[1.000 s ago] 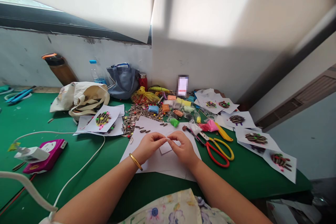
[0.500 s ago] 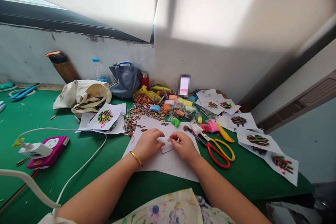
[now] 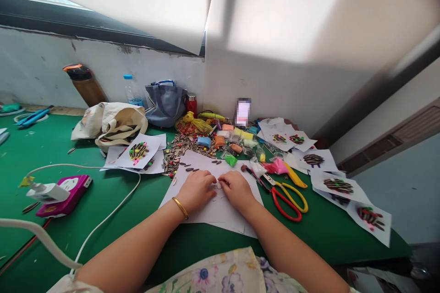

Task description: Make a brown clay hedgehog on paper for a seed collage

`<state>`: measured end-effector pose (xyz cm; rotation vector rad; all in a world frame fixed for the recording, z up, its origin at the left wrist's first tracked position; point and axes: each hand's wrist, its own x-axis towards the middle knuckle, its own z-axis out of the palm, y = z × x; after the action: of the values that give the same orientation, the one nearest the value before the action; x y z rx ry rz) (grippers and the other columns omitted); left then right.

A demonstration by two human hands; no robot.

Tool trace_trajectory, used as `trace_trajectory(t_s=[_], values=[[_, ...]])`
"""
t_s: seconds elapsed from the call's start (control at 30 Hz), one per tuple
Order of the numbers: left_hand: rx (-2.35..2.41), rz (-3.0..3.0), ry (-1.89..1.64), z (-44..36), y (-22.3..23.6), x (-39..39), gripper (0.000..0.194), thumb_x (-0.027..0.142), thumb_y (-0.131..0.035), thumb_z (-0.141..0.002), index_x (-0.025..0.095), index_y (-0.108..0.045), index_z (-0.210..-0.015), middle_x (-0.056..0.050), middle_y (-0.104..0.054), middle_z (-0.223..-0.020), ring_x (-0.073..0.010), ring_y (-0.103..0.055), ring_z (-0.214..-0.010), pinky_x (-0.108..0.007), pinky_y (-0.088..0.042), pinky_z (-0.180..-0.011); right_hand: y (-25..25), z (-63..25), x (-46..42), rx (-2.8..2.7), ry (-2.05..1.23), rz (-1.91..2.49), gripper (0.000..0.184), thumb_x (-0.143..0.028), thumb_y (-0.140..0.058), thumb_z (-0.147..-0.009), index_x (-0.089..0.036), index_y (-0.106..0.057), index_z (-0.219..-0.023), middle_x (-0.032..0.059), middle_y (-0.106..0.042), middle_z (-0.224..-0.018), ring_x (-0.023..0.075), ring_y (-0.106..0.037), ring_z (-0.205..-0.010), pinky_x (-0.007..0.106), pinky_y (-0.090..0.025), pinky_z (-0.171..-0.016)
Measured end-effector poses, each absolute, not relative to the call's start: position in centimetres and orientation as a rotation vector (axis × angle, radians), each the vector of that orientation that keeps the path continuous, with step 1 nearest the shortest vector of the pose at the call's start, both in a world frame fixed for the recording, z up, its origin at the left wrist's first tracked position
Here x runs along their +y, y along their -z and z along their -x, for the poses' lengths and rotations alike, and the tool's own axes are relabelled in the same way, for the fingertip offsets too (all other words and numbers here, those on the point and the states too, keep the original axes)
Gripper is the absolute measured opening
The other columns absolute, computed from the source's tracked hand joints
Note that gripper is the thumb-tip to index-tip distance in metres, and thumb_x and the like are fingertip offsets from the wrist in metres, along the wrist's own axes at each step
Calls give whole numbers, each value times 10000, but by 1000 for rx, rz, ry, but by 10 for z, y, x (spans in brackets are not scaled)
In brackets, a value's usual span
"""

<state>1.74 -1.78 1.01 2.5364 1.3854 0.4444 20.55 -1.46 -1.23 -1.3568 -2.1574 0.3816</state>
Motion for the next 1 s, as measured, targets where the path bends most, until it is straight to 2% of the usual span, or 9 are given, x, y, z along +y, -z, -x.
trace_trajectory(t_s=[0.43, 0.63, 0.8, 1.0], values=[[1346, -2560, -400, -17, -10, -16, 343, 292, -728, -773, 204, -672, -1099, -65, -668, -1056, -249, -594, -1002, -368, -443, -876, 17, -214, -14, -2087, -402, 1373, 186, -127, -557, -899, -195, -698, -999, 57, -691, -975, 207, -581, -966, 341, -441, -893], [1327, -2607, -345, -17, -12, -18, 408, 334, -708, -796, 225, -646, -1184, -80, -644, -1095, -265, -570, -1024, -389, -436, -893, 11, -218, -27, -2151, -331, 1369, 119, -136, -598, -865, -199, -689, -907, 44, -662, -895, 207, -563, -905, 332, -440, -836], [1328, -2630, -323, -18, -12, -19, 390, 361, -691, -813, 258, -631, -1184, -76, -619, -1102, -260, -552, -1023, -383, -421, -890, 10, -218, -36, -2222, -306, 1363, 115, -153, -619, -862, -205, -688, -937, 48, -648, -921, 206, -556, -927, 314, -443, -825], [1341, -2622, -325, -19, -11, -20, 311, 369, -674, -822, 277, -649, -1117, -66, -605, -1081, -259, -539, -1024, -388, -405, -890, 13, -216, -38, -2281, -297, 1294, 232, -159, -580, -892, -268, -715, -1046, 33, -623, -908, 184, -552, -896, 288, -433, -801]])
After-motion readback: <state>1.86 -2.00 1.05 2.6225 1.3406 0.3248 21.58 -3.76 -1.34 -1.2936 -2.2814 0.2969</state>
